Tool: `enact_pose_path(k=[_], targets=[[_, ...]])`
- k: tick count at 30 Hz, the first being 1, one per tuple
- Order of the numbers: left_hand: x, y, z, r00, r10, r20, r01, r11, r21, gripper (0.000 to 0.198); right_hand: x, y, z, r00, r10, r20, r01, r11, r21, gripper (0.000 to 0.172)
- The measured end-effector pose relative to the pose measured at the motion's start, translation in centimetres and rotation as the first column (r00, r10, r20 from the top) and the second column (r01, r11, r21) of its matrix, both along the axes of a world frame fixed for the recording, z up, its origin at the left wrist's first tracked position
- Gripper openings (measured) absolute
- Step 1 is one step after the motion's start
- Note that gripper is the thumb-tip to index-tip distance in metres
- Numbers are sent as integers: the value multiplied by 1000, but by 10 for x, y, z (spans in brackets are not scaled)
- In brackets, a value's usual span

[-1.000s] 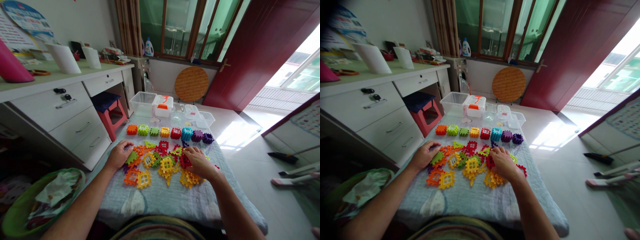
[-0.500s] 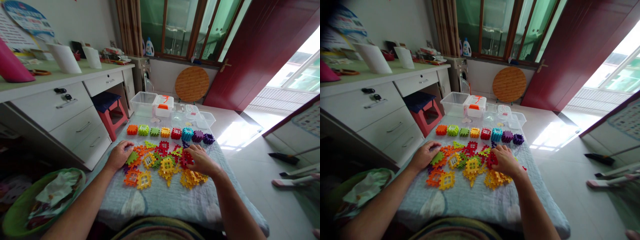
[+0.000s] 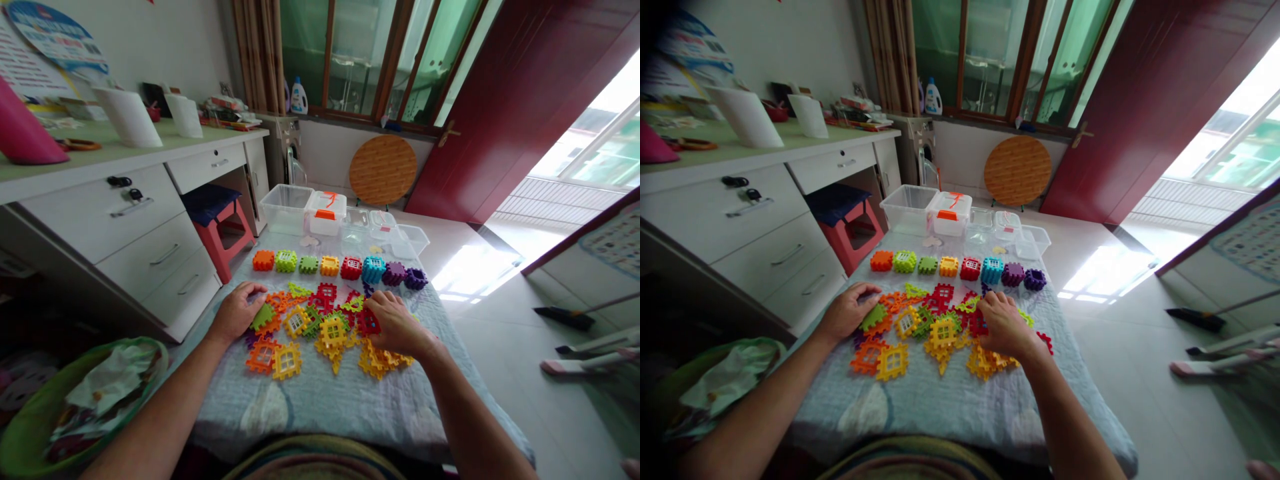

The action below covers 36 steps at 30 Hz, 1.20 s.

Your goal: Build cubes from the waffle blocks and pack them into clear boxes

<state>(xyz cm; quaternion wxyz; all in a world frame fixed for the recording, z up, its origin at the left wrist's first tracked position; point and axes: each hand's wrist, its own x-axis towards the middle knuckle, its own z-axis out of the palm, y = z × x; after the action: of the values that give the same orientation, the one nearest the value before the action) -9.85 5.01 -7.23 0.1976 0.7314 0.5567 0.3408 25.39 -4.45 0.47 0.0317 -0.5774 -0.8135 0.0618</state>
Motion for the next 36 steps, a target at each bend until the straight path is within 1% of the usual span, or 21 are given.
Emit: enact_pose_path(k=[2,4,8,12,19,22,27,33,36], targets=[[0,0,0,1000,-1,-1,1,1000,1,27,-1,3,3,999,-29,-25,30,999,38,30],[0,0,0,1000,-1,2,1,1000,2,27,-2,8,3,997,-72,-28,73,996,60,31],[0,0,2,1000,-2,13,2,1000,9,27,-3,18,-8,991,-133,22,131,990,53,30],[0,0,2,1000,-4,12,4,1000,-1,27,-2,20,-17,988,-150,29,149,988,44,32],[0,0,1,1000,-11,8,11,1000,3,27,1,20,-19,987,-157,25,156,987,40,36],[0,0,1,1000,-8,13,8,1000,5,27,0,20,-18,987,-160,28,159,986,47,38],[1,0,2,1000,-1,14,1,1000,13,26,-4,24,-11,984,-165,62,164,986,31,37],[1,0,2,1000,-6,19,5,1000,12,26,-9,28,-8,978,-149,143,148,989,17,30],[1,-1,2,1000,-11,13,11,1000,10,26,-11,31,-3,982,-142,126,137,990,46,27]])
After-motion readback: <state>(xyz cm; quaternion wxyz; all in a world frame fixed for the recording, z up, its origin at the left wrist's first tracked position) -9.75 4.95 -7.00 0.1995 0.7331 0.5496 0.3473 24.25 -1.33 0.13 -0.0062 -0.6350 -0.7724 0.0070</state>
